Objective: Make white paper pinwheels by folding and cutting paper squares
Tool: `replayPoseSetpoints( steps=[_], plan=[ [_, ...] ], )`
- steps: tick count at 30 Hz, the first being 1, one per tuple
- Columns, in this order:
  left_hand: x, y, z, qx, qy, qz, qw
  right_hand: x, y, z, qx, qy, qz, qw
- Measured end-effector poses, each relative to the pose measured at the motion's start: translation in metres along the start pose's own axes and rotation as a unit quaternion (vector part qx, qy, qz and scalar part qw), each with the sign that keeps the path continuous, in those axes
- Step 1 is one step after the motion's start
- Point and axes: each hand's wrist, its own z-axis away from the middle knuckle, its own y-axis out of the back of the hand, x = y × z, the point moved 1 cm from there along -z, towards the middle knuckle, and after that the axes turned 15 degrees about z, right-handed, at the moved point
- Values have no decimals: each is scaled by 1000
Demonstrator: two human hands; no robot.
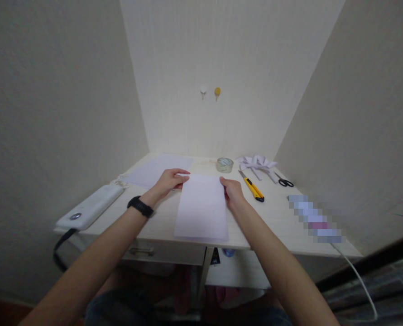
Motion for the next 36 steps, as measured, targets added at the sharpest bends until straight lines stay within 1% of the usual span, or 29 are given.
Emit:
replayPoseSetpoints(
  steps=[3, 4, 8, 10, 13, 16, 21, 23, 25, 27, 29, 31, 33, 34, 36],
  plan=[
    [-2, 1, -2, -1, 0, -10, 1000, 0, 0, 0, 22, -22, -22, 999],
    [-3, 2, -2, 0, -2, -15, 1000, 1, 1, 2, 19, -29, -25, 999],
    [-2, 3, -3, 31, -5, -21, 999, 6, 8, 14, -44, -70, -21, 996],
    [0, 2, -1, 43, -1, -16, 999, 9, 12, 20, -59, -59, 9, 996],
    [2, -1, 1, 47, 2, -8, 999, 9, 14, 27, -35, -28, 46, 998],
    [2, -3, 3, 44, 6, 9, 999, 5, 13, 29, -13, -17, 35, 999],
    [-1, -2, 2, 32, 12, 53, 998, -5, 11, 22, -8, 3, 42, 999],
    [1, 1, 1, 18, 16, 77, 997, -10, 11, 18, -6, 12, 37, 999],
    [4, 7, 0, -13, 44, 114, 992, -17, 13, 17, -27, 18, 36, 999],
    [8, 13, -2, -43, 92, 152, 983, -26, 16, 17, -79, 22, 52, 995],
    [11, 16, -3, -57, 133, 167, 975, -36, 17, 21, -136, 28, 74, 988],
    [13, 14, -2, -79, 167, 168, 968, -46, 15, 26, -179, 30, 92, 979],
    [14, 8, 1, -125, 199, 163, 958, -56, 9, 30, -205, 20, 110, 972],
    [14, 5, 3, -149, 206, 154, 955, -62, 5, 32, -215, 15, 120, 969],
    [15, 1, 5, -170, 173, 117, 963, -74, -6, 35, -220, 15, 134, 966]
  ],
)
